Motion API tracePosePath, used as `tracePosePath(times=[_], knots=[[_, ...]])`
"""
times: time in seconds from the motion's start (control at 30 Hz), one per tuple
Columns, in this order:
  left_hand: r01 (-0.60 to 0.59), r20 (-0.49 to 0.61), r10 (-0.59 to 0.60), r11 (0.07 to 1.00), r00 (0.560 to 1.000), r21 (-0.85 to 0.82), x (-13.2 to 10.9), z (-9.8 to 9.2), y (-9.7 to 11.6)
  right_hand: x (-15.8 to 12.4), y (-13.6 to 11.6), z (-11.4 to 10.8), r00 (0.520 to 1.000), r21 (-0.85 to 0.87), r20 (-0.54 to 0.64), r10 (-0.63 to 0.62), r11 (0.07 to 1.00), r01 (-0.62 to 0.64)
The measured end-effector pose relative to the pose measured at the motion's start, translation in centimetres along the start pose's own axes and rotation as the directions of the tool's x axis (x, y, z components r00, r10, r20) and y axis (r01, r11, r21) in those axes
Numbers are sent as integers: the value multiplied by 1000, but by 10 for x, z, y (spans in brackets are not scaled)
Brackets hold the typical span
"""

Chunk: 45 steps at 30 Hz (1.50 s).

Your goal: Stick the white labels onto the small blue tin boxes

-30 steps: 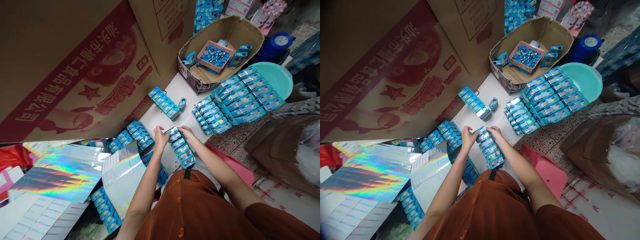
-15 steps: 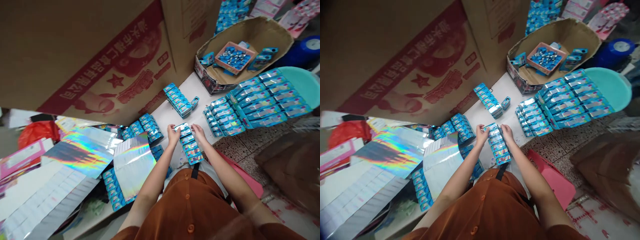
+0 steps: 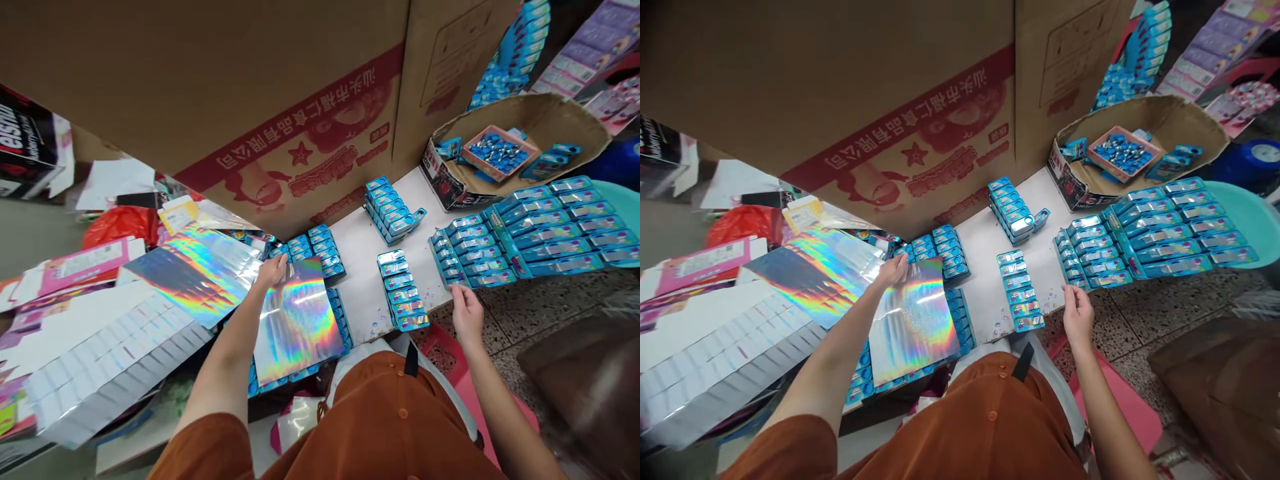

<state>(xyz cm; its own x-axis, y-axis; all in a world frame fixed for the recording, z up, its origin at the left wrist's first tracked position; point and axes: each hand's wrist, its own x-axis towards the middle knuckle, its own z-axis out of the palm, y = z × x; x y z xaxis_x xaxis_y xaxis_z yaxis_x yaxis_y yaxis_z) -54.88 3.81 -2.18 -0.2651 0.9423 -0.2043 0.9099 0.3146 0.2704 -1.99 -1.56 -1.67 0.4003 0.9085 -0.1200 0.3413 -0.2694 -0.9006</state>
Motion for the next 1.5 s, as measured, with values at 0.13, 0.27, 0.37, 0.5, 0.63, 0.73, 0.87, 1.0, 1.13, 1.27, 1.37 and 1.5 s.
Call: tracePosePath(times=[0.13, 0.27, 0.37, 0.5, 0.63, 0.73, 0.87, 1.0, 1.13, 1.27, 1.37, 1.5], knots=[[-64, 41, 64, 998, 997, 10, -7, 3, -6, -26, -11, -7, 998, -15, -46, -49, 999, 48], [-215, -79, 216, 976, 973, 29, -18, -9, 17, -49, -27, -13, 989, -95, -62, -138, 987, 132], [-374, -125, 373, 927, 919, 22, -39, -38, 48, -66, -50, -12, 962, -168, -34, -272, 950, 263], [-555, -154, 551, 832, 820, 23, -84, -84, 100, -91, -102, 3, 843, -165, 86, -531, 827, 538], [-684, -157, 675, 729, 721, -1, -136, -112, 147, -116, -164, 29, 562, -72, 264, -784, 565, 822], [-755, -191, 738, 655, 647, -27, -171, -121, 164, -133, -194, 48, 410, -25, 362, -837, 431, 902], [-776, -228, 748, 629, 623, -56, -204, -127, 156, -149, -199, 62, 336, 107, 503, -796, 443, 890], [-781, -216, 751, 605, 624, -155, -222, -136, 132, -159, -190, 56, 361, 229, 557, -748, 556, 799], [-774, -134, 766, 598, 628, -208, -237, -147, 121, -169, -194, 42, 464, 269, 597, -655, 708, 653], [-737, -133, 735, 615, 664, -281, -250, -154, 122, -180, -202, 36, 470, 335, 650, -597, 780, 528], [-657, -137, 668, 635, 731, -408, -257, -156, 125, -186, -204, 34, 460, 344, 684, -566, 807, 481], [-517, -58, 596, 641, 801, -567, -262, -156, 127, -185, -207, 30, 499, 267, 580, -644, 729, 631]])
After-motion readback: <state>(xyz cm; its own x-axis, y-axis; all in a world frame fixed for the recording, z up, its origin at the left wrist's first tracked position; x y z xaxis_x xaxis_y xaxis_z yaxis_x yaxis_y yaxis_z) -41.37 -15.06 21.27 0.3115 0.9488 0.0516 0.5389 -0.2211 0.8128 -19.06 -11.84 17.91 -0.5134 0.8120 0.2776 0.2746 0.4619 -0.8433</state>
